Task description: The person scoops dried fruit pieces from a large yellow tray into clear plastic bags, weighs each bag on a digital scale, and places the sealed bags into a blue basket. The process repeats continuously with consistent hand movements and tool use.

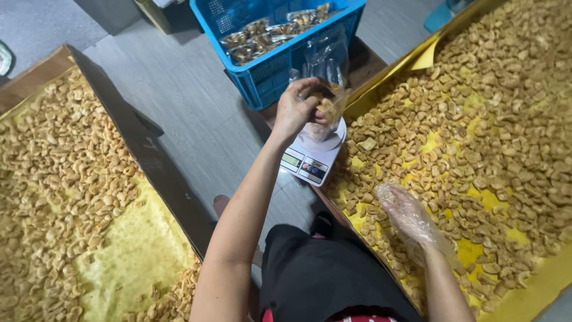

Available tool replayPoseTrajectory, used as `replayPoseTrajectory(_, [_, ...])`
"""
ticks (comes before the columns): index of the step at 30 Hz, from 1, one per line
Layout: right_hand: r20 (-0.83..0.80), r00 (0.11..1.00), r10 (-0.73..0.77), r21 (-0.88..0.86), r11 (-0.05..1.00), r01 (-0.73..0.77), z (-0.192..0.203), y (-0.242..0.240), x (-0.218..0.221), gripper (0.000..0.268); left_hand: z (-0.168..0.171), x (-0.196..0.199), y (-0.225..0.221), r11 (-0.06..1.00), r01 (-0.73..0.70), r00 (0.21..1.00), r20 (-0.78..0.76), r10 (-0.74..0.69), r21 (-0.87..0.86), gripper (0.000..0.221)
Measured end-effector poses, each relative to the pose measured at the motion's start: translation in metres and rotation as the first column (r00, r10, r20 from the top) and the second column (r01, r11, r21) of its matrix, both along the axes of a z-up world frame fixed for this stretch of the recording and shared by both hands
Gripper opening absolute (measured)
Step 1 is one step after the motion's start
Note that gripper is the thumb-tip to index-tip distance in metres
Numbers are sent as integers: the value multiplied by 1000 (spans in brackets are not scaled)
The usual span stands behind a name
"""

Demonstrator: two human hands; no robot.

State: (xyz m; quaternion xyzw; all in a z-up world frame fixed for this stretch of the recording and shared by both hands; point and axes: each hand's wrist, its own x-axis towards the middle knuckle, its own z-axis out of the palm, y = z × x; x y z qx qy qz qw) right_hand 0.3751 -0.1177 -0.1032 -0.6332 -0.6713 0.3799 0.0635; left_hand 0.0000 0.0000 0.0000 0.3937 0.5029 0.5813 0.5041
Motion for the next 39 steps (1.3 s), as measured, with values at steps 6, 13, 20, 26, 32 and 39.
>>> replayPoseTrajectory(6, [132,959,250,85,961,-262,39,6,-37,66,33,3,-19,925,66,646,-722,246,374,41])
replayPoseTrajectory(13, [125,941,314,182,925,-333,53,9,-66,67,17,133,-142,666,689,397,-918,-17,285,79])
replayPoseTrajectory(20, [-355,903,242,150,968,-200,75,1,-98,67,-47,180,-151,509,816,350,-935,-58,274,25])
replayPoseTrajectory(26, [453,821,347,113,891,-439,91,16,-139,83,-65,192,-164,516,795,455,-875,-163,318,26])
replayPoseTrajectory(32, [-28,972,234,310,926,-214,61,19,-108,64,-12,143,-139,627,763,401,-876,-268,157,52])
replayPoseTrajectory(39, [-131,991,-35,-96,995,23,53,28,-56,66,116,-21,-35,851,409,397,-904,158,329,72])
